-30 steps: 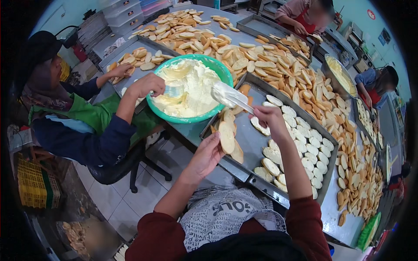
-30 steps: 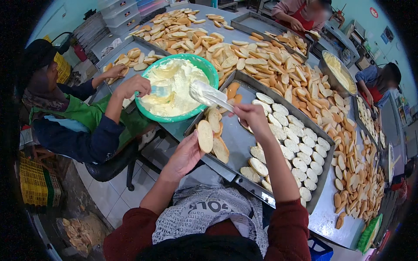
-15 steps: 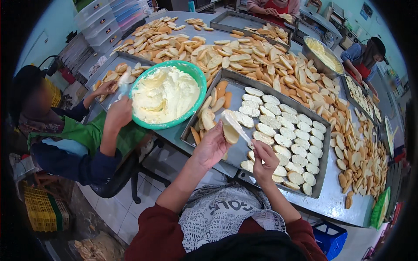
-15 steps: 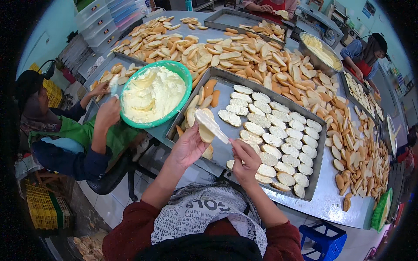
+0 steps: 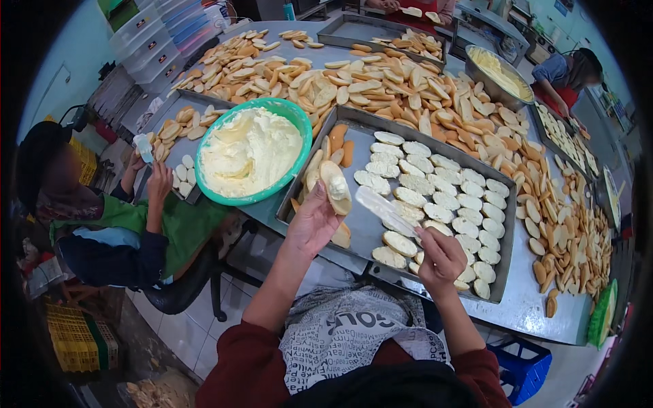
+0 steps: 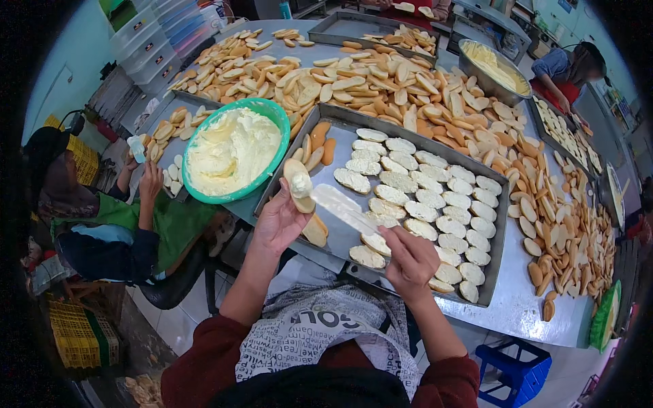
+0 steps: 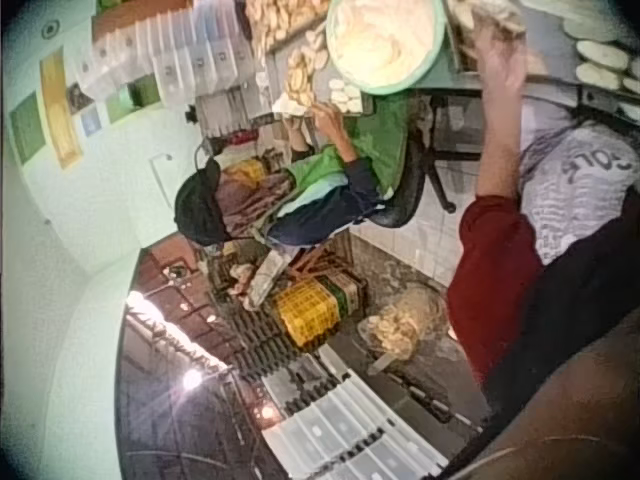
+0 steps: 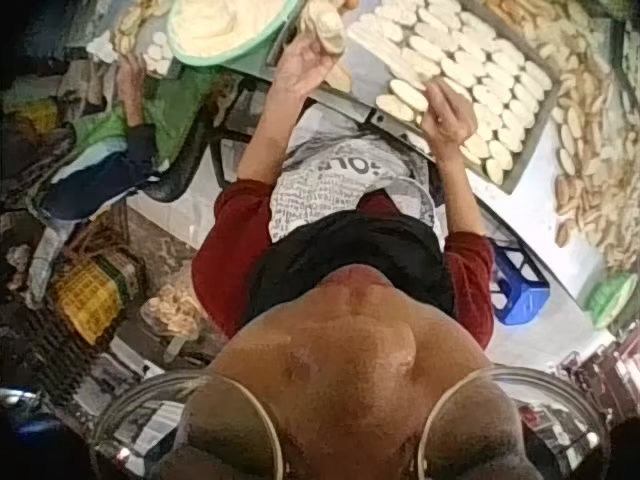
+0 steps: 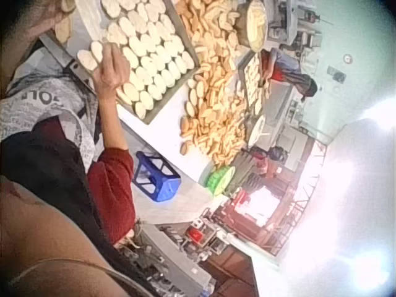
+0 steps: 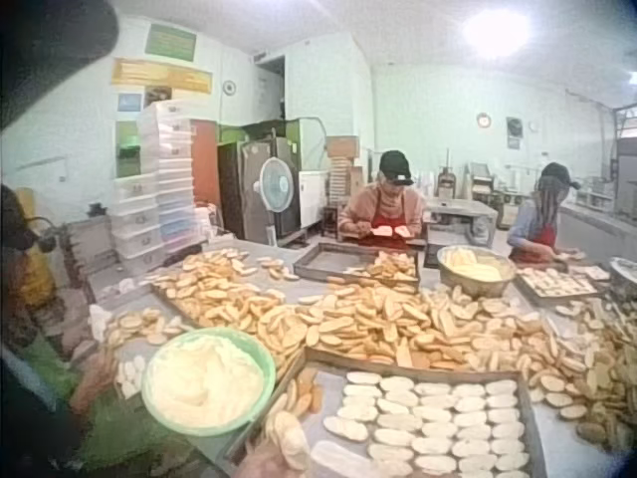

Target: The person spreads a white creamy filling onto sliced bread rolls using a plastic spatula. They pick up a roll, scoop filling from a green bowl, spread it evenly, and place the roll onto a metal tray. The process is repeated continuously for multiple rolls.

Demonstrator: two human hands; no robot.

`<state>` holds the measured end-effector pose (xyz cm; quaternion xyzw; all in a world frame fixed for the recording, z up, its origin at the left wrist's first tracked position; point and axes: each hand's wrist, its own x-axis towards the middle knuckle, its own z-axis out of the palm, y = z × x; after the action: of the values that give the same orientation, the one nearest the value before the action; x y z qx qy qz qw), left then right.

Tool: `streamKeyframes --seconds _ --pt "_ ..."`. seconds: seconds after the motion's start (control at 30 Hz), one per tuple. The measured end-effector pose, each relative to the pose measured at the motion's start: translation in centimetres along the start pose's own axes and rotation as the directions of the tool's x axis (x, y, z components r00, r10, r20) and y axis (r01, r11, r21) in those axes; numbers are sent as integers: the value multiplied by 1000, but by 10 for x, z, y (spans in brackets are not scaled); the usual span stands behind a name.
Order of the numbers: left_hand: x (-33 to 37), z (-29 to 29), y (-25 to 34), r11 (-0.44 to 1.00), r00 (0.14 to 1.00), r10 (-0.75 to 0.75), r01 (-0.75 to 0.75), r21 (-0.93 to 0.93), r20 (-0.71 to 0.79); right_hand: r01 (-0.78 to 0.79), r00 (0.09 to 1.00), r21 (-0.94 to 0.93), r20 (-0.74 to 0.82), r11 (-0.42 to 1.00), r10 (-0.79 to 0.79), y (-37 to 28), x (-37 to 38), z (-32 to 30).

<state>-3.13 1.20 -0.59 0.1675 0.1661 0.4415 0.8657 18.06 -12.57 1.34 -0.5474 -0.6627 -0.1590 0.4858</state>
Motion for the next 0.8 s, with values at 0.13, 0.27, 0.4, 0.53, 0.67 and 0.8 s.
streamKeyframes --seconds 0.13,0.27,0.4,0.53,0.67,0.8 --pt "3 3 -8 1000 999 -16 16 3 -31 54 993 -16 105 998 -52 -9 4 -2" --pt "3 -4 -2 999 1000 -3 3 39 15 42 984 -3 173 999 -40 -6 -7 -14" --pt "-3 8 -7 998 998 -25 28 64 -57 70 992 -65 113 995 -62 -9 -14 -15" --pt "-6 19 -19 993 993 -114 113 19 25 91 994 -97 65 991 -85 -3 -15 7" --pt "-5 2 -29 983 983 -176 178 -38 49 102 995 -137 -9 985 -104 8 -3 27" --pt "-5 2 -33 979 976 -195 200 -43 97 62 997 -246 -26 967 -70 24 9 40"
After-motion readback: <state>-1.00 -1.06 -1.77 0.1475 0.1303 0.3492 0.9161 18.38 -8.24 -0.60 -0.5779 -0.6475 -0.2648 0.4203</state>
